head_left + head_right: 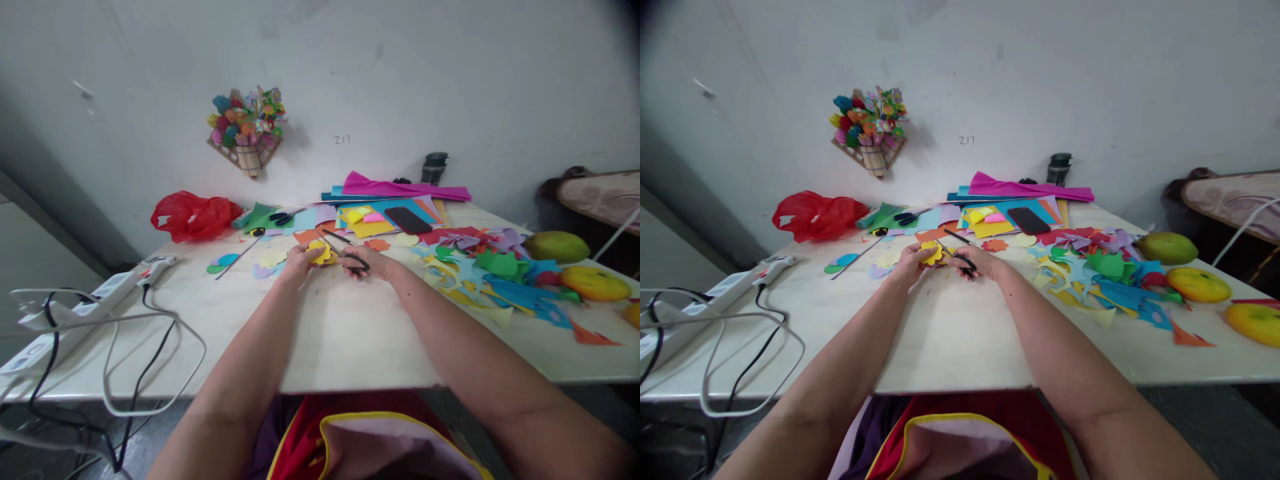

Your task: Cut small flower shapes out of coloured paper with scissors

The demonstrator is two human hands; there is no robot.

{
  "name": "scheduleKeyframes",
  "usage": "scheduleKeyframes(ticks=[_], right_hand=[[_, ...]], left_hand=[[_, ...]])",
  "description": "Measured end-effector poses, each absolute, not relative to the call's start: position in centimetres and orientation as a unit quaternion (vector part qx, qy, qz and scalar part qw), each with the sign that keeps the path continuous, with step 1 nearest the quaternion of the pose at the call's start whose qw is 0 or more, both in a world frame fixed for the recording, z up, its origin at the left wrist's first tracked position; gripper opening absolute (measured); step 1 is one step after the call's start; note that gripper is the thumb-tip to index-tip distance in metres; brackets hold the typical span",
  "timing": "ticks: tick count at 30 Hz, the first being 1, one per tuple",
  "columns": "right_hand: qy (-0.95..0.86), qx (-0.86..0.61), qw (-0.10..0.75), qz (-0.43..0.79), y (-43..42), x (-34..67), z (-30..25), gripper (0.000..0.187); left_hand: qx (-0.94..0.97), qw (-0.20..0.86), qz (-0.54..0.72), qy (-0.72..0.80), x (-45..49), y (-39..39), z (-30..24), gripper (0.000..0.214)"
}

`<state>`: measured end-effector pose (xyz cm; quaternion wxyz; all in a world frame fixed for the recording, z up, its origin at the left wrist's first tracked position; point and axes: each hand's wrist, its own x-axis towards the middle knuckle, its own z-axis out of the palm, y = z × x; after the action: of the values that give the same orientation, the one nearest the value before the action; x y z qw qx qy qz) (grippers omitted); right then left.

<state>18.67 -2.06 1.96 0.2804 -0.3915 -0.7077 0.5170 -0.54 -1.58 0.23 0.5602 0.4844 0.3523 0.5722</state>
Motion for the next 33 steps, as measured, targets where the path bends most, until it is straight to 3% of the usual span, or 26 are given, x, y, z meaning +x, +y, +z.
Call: scheduleKeyframes(ticks=[33], right_hand=[[-0.704,-0.396,0.277,0.520,-1.55,18.78,1.58,0.028]], left_hand=[[0.453,0.601,0.561,0.345,-0.96,-1.76,0.26,0.027]])
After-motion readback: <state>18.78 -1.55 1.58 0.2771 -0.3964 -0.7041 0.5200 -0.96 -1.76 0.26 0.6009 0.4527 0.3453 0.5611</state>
